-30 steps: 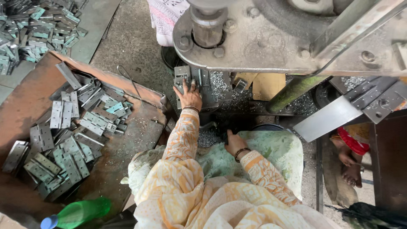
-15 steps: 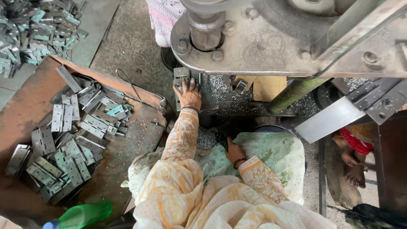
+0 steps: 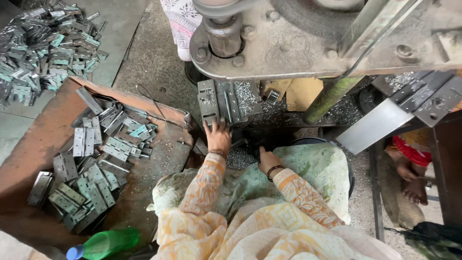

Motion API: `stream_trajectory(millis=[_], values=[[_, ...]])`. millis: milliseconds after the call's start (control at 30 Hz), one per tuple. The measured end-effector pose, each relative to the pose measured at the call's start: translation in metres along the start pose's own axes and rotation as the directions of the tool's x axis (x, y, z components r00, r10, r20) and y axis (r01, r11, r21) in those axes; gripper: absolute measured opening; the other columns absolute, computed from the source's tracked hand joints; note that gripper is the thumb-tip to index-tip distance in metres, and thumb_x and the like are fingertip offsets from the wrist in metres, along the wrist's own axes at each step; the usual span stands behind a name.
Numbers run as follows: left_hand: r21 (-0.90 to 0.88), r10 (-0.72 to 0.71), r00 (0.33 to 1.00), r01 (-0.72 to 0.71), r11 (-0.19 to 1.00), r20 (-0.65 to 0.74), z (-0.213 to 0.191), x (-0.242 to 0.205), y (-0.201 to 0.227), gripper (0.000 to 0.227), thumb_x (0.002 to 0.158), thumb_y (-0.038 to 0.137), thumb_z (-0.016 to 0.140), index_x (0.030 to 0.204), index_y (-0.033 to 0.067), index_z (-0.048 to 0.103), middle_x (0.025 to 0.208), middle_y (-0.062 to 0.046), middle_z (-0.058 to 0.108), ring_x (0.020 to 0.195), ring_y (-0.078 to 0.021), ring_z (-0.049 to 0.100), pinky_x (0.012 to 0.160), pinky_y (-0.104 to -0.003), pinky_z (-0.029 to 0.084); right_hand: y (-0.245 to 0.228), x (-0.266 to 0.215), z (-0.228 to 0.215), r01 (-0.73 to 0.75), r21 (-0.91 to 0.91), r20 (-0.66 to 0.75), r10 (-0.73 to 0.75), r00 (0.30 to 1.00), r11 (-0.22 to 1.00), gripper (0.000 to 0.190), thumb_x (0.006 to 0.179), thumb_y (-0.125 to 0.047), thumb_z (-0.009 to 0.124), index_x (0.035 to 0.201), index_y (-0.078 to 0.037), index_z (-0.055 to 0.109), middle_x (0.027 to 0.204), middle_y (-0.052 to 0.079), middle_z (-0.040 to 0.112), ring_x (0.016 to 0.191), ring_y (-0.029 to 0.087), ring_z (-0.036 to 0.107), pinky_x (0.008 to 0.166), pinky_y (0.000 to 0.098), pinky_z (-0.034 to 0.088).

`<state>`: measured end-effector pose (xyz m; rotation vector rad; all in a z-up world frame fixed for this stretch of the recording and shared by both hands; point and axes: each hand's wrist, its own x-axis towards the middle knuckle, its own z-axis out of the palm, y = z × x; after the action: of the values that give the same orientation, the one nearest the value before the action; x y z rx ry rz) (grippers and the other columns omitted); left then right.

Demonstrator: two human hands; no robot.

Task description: The person operates a press machine to process metal pieces, repeatedly picking up pieces from a bin, placing them into the machine, and removing the processed pieces. The person handles the metal pieces by hand and uses the machine's lever to activate the press.

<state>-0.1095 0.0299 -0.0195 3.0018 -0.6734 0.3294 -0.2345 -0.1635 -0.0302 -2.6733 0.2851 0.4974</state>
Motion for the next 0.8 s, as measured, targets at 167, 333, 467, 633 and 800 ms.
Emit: stream_trajectory(millis=[167,333,467,633,800], values=[[0.059,0.157,0.948,-0.146,0.988,-0.277,0.007,-0.024,-0.009,0.027,0.092,0.021,0.060,0.111,0.0097,0.075,0.139,-0.010,0.061,0.137,-0.0366,0.047,0.116,-0.071,0.028,-0.003,-0.006,-0.003,-0.015,-0.009,0.029,0.015,0.999,1.000,0.053,0.084,-0.017,0.072,0.131,-0.005,0.049,0.108,0.024,0.072,0.103,0.044,0.069,0.087,0.0546,0.057],[0.033,0.217,0.905,-0.221,0.975,-0.365,-0.010,-0.013,-0.004,0.025,0.090,0.020,0.062,0.107,0.0086,0.077,0.134,-0.010,0.064,0.133,-0.0360,0.051,0.116,-0.069,0.031,0.000,-0.006,-0.003,0.010,-0.027,0.009,-0.009,1.000,1.000,0.057,0.083,-0.021,0.076,0.130,-0.005,0.049,0.111,0.025,0.071,0.106,0.044,0.068,0.090,0.0535,0.056],[-0.030,0.219,0.859,-0.262,0.965,-0.463,-0.049,-0.012,-0.002,0.017,0.089,0.019,0.066,0.098,0.0086,0.077,0.135,-0.009,0.065,0.131,-0.0346,0.052,0.116,-0.068,0.032,0.003,-0.001,0.000,0.005,-0.051,0.038,-0.003,0.999,0.999,0.061,0.083,-0.024,0.076,0.133,-0.007,0.048,0.116,0.023,0.070,0.109,0.043,0.068,0.091,0.0534,0.056],[-0.182,0.056,0.871,-0.165,0.969,-0.488,-0.090,-0.005,-0.003,0.020,0.080,0.014,0.073,0.097,0.0070,0.078,0.123,-0.006,0.071,0.129,-0.0323,0.055,0.116,-0.063,0.034,0.008,0.020,-0.001,0.054,-0.008,0.021,-0.054,0.998,0.999,0.063,0.086,-0.044,0.079,0.132,-0.010,0.054,0.121,0.022,0.068,0.112,0.043,0.065,0.094,0.0553,0.053],[-0.616,-0.327,0.848,0.000,0.788,-0.417,-0.061,0.004,-0.016,0.022,0.076,0.007,0.074,0.098,0.0076,0.079,0.109,-0.009,0.078,0.119,-0.0305,0.064,0.103,-0.049,0.046,0.000,0.062,-0.008,0.422,0.461,-0.461,-0.195,0.866,0.781,0.049,0.087,-0.029,0.080,0.127,-0.006,0.063,0.111,0.016,0.075,0.097,0.029,0.073,0.082,0.0416,0.060]])
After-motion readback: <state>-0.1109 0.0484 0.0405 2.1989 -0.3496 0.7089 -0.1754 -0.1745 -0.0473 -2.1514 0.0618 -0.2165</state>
